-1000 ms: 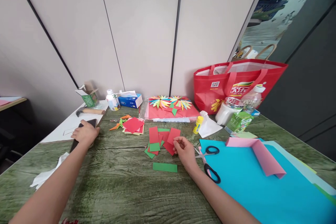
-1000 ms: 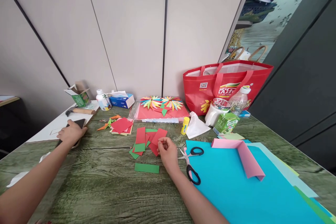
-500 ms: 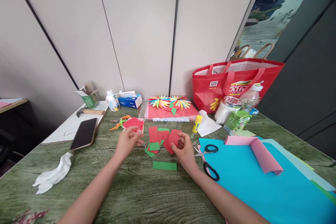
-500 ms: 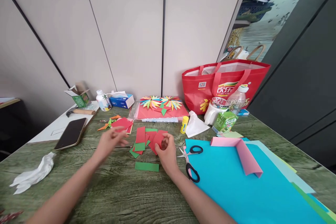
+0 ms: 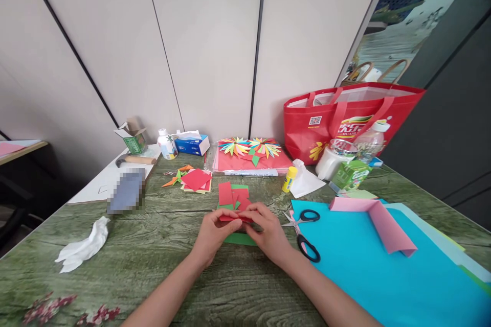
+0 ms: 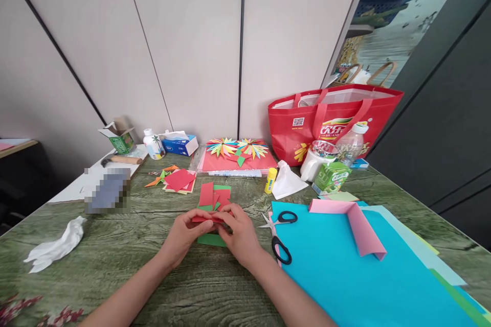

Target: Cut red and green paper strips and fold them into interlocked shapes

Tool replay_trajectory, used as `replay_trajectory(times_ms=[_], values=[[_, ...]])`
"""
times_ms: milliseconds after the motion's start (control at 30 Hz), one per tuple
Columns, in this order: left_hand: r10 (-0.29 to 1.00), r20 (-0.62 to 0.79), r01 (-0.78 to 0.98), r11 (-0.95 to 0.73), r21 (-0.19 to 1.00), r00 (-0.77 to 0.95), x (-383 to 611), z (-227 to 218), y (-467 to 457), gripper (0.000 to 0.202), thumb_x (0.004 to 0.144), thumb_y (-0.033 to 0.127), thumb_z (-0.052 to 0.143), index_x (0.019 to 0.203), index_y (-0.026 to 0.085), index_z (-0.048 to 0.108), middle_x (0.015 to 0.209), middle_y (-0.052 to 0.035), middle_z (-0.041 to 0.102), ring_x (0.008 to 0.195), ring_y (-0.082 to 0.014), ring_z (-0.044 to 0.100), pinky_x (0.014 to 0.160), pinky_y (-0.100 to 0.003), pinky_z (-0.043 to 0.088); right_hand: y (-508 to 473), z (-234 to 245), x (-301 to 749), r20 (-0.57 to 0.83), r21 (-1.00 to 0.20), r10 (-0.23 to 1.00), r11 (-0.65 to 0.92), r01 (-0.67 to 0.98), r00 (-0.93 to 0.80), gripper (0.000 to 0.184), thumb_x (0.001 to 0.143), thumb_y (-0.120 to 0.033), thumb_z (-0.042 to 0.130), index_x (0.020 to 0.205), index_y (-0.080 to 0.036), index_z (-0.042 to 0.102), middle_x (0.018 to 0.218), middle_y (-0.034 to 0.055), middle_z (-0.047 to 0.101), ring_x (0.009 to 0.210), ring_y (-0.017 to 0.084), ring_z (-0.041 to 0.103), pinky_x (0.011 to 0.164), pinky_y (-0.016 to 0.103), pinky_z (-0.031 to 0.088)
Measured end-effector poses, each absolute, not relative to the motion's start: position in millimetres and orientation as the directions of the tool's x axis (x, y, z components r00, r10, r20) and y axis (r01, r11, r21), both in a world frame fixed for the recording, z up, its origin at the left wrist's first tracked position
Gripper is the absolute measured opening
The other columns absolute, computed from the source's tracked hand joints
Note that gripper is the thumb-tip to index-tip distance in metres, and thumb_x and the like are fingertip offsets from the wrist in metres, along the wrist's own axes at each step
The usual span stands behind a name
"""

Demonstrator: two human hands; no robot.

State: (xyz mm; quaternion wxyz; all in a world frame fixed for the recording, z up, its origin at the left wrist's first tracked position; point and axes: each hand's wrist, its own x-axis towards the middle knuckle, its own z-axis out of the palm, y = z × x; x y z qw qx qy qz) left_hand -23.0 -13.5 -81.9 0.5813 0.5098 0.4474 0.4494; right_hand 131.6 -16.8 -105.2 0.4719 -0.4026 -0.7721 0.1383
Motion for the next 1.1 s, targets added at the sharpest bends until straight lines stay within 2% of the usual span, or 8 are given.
replay_trajectory(times_ms=[100, 200, 300, 400, 533, 767, 1100], values=[[0.98, -0.083, -0.1, 0.103, 0.99, 0.179, -24, -84, -11, 0.017, 0.061, 0.029, 0.071, 0.067, 0.015, 0.064, 0.065, -0.0009, 0.067, 0.067, -0.0169, 0.064, 0.069, -0.028, 0.049, -20, -85, 150, 0.571, -0.568, 0.768, 0.625, 0.536, -0.289, 0.029, 0.076, -0.013, 0.052, 0.103, -0.024, 0.059, 0.099, 0.0066, 0.057, 0.092, 0.019, 0.055, 0.077, 0.031, 0.048], [0.985, -0.083, -0.17, 0.108, 0.98, 0.15, -29, -86, -5, 0.016, 0.061, 0.029, 0.071, 0.065, 0.014, 0.064, 0.068, -0.0005, 0.067, 0.069, -0.0179, 0.065, 0.074, -0.031, 0.05, -21, -72, 192, 0.52, -0.552, 0.814, 0.552, 0.625, -0.259, 0.02, 0.079, -0.015, 0.048, 0.092, -0.022, 0.061, 0.09, 0.0038, 0.063, 0.086, 0.018, 0.059, 0.076, 0.029, 0.047], [0.989, -0.037, -0.233, 0.07, 0.97, 0.144, -33, -89, 1, 0.015, 0.065, 0.029, 0.068, 0.069, 0.014, 0.065, 0.074, -0.0013, 0.068, 0.071, -0.0171, 0.064, 0.078, -0.034, 0.051, -18, -82, 245, 0.431, -0.527, 0.889, 0.387, 0.757, -0.154, 0.016, 0.08, -0.021, 0.047, 0.087, -0.021, 0.061, 0.086, 0.0039, 0.066, 0.081, 0.019, 0.061, 0.073, 0.03, 0.048], [0.981, -0.02, -0.231, 0.066, 0.971, 0.195, -33, -90, 3, 0.018, 0.068, 0.03, 0.067, 0.074, 0.014, 0.065, 0.083, -0.0057, 0.07, 0.082, -0.0218, 0.064, 0.078, -0.037, 0.051, -14, -109, 289, 0.408, -0.452, 0.912, 0.25, 0.856, -0.051, 0.019, 0.082, -0.028, 0.045, 0.087, -0.019, 0.061, 0.089, 0.0067, 0.065, 0.082, 0.022, 0.061, 0.073, 0.034, 0.048], [0.972, -0.036, -0.186, 0.081, 0.979, 0.234, -28, -89, -2, 0.023, 0.067, 0.034, 0.066, 0.076, 0.013, 0.065, 0.089, -0.0094, 0.07, 0.085, -0.0256, 0.064, 0.075, -0.038, 0.052, -8, -140, 314, 0.415, -0.344, 0.906, 0.244, 0.907, -0.087, 0.029, 0.082, -0.04, 0.045, 0.094, -0.019, 0.06, 0.1, 0.01, 0.061, 0.095, 0.026, 0.055, 0.082, 0.039, 0.044], [0.969, -0.039, -0.127, 0.072, 0.989, 0.245, -25, -89, -5, 0.026, 0.067, 0.036, 0.066, 0.078, 0.013, 0.065, 0.076, -0.0073, 0.071, 0.08, -0.025, 0.066, 0.072, -0.036, 0.052, -2, -152, 310, 0.381, -0.299, 0.922, 0.193, 0.934, -0.069, 0.031, 0.085, -0.043, 0.039, 0.095, -0.019, 0.057, 0.095, 0.0097, 0.058, 0.093, 0.025, 0.052, 0.08, 0.037, 0.041], [0.969, -0.028, -0.106, 0.055, 0.993, 0.244, -24, -90, -7, 0.026, 0.067, 0.037, 0.066, 0.077, 0.012, 0.066, 0.08, -0.0083, 0.071, 0.076, -0.023, 0.066, 0.069, -0.034, 0.053, -17, -149, 301, 0.375, -0.288, 0.927, 0.15, 0.946, -0.033, 0.03, 0.084, -0.045, 0.039, 0.087, -0.021, 0.056, 0.091, 0.0069, 0.058, 0.09, 0.023, 0.051, 0.078, 0.035, 0.039]])
